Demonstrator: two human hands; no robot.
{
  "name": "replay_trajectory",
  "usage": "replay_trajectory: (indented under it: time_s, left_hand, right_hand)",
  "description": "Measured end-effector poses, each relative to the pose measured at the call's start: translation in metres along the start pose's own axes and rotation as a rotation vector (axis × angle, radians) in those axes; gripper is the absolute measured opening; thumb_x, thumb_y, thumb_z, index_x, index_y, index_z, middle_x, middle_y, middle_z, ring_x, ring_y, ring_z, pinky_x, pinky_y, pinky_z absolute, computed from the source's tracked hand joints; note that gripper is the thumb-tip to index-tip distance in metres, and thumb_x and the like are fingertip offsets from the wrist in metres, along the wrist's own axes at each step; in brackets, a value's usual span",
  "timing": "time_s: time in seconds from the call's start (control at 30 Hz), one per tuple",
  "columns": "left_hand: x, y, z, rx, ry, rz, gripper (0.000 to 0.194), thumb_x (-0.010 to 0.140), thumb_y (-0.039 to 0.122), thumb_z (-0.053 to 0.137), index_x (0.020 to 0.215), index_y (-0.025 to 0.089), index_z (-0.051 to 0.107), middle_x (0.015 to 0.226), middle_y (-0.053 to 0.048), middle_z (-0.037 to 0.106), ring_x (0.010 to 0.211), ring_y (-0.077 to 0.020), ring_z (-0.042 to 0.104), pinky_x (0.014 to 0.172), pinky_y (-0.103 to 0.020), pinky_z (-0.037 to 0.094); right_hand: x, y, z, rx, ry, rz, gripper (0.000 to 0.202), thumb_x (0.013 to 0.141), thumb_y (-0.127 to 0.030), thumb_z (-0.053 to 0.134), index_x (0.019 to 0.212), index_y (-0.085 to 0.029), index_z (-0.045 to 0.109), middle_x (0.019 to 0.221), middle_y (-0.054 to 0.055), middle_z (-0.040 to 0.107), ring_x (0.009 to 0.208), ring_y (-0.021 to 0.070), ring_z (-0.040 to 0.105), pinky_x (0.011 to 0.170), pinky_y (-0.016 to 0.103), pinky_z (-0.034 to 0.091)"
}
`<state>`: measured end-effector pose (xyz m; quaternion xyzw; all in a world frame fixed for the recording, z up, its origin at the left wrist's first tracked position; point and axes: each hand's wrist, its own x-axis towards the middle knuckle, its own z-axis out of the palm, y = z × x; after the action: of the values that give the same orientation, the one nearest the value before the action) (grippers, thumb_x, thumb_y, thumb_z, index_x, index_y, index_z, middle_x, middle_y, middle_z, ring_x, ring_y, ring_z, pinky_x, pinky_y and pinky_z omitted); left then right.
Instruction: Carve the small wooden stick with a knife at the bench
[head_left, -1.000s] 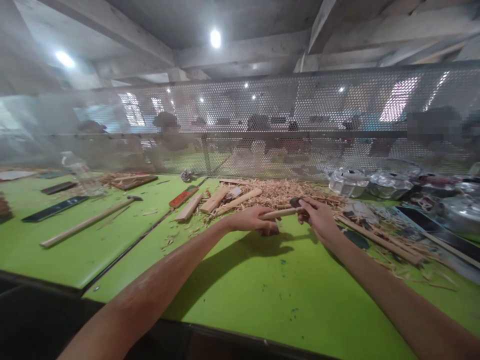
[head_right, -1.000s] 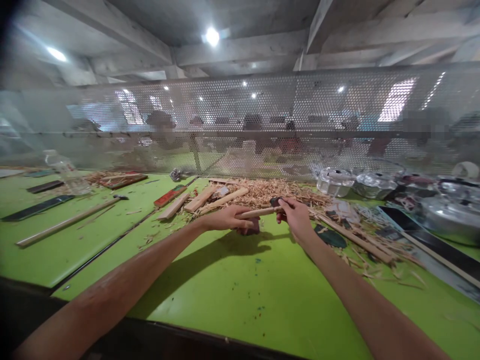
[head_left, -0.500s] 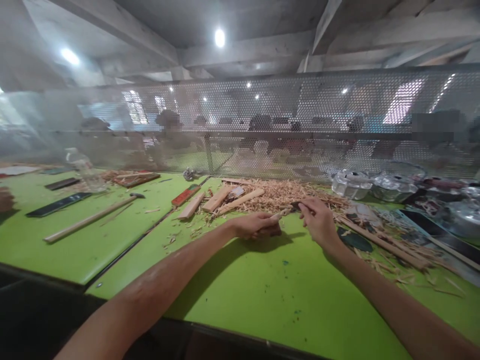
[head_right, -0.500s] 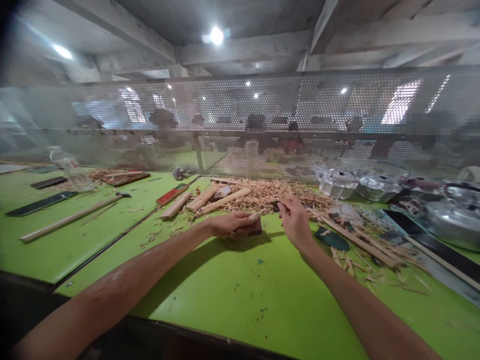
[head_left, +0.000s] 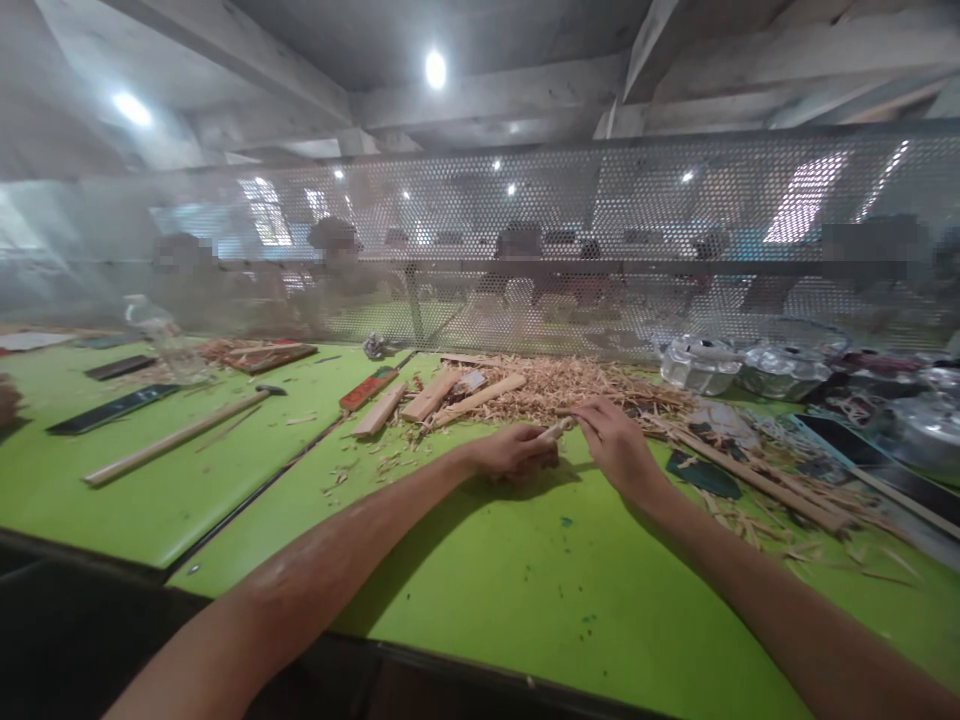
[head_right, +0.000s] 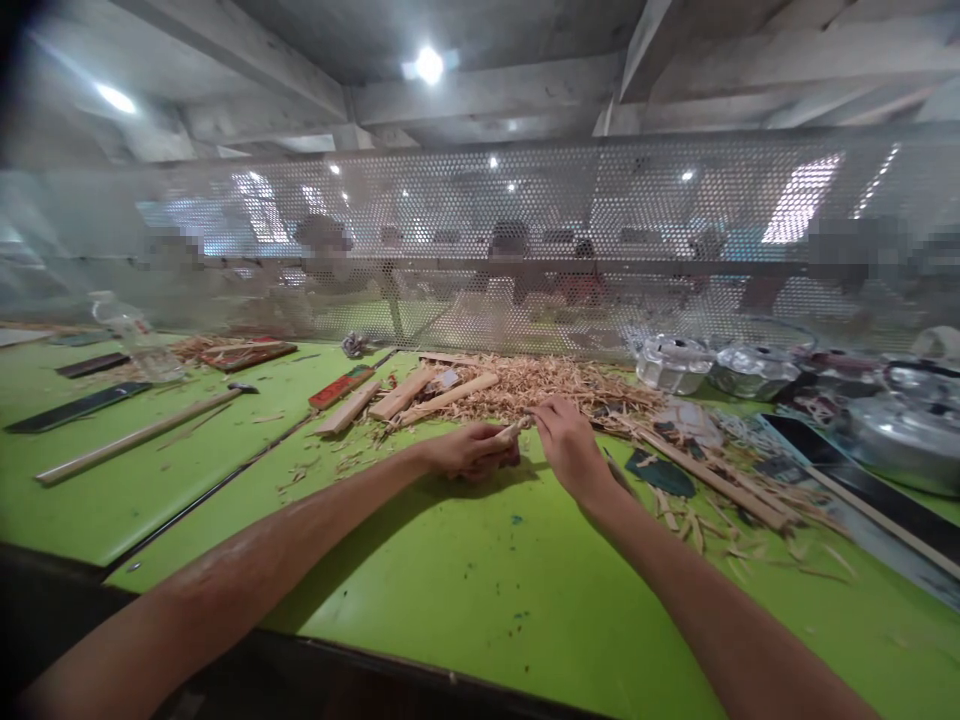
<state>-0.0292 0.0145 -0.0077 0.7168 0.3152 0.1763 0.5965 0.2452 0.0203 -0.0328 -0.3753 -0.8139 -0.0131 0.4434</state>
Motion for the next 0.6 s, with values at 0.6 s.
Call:
replay_trajectory:
  time_s: [0.6]
  left_hand:
    - [0.008, -0.009, -0.002, 0.04, 0.002, 0.046, 0.061, 0.122, 0.083, 0.075, 0.103, 0.027, 0.063, 0.069, 0.008, 0.05, 0.055, -0.0132, 0.041, 0.051, -0.031, 0.036]
  right_hand:
    - [-0.003, -0.008, 0.007, -0.197, 0.016, -0.196, 0.041, 0.13, -0.026, 0.056, 0.123, -0.023, 0.096, 0.107, 0.015, 0.082, 0.105, 0.0324, 0.079, 0.098, 0.047, 0.072]
